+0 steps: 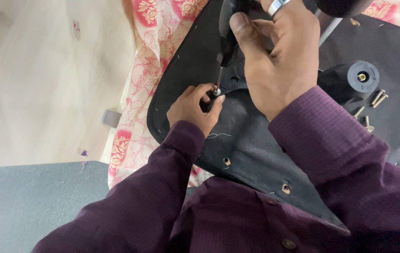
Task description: The person uses a screwdriver to unscrew bolts from the mounting plate under an office chair seat, working on a bed. They hold the seat plate steady with one hand while turning the screwdriver with the other, collecting the removed screws on the seat.
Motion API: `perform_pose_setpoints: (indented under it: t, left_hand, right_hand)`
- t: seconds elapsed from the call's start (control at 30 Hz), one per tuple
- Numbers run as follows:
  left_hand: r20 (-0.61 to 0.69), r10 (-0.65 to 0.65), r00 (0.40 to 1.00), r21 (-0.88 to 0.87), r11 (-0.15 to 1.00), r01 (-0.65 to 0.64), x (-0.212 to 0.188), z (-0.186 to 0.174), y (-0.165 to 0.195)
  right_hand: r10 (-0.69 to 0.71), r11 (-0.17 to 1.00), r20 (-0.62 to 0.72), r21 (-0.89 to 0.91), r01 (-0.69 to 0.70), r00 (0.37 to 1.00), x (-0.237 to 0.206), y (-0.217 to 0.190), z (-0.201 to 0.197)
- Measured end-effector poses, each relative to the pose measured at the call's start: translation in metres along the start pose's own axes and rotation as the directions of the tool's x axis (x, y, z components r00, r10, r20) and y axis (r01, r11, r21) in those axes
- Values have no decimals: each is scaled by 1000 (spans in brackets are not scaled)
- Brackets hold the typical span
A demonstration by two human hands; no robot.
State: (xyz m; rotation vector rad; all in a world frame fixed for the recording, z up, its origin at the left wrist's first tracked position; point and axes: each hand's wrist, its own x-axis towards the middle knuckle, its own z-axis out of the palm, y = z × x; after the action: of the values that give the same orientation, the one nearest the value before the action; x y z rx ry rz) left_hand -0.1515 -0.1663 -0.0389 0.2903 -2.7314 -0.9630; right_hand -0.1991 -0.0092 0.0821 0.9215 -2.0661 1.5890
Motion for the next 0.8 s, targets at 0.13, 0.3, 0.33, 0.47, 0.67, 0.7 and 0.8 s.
perform_pose_setpoints:
  t: [0.13,0.3,0.33,0.47,0.67,0.7,0.8]
  left_hand:
    - [-6,15,1000,0,1000,-15,0,0,0]
    - [42,-30,999,7,1000,30,0,-1,1]
    - [56,-46,997,14,999,45,1,-2,1]
    - [21,-21,1000,-2,1000,21,1,-2,2]
    - [32,-41,999,6,999,41,1,-3,3]
    - [26,-35,999,5,999,35,1,-3,3]
    - [35,-37,999,9,999,37,1,-3,3]
  right_hand:
    - [-57,995,18,-77,59,998,0,-2,-1]
    - [-67,985,17,-156,69,998,4,2,-2]
    - [-63,987,22,-149,66,998,4,4,-3]
    - [-61,994,-26,-89,59,998,-2,8,-2]
    - [-61,991,2,-123,61,998,-4,4,-2]
    - [-60,993,5,-106,60,998,-3,3,-1]
    - [-106,982,15,-157,107,994,4,1,-2]
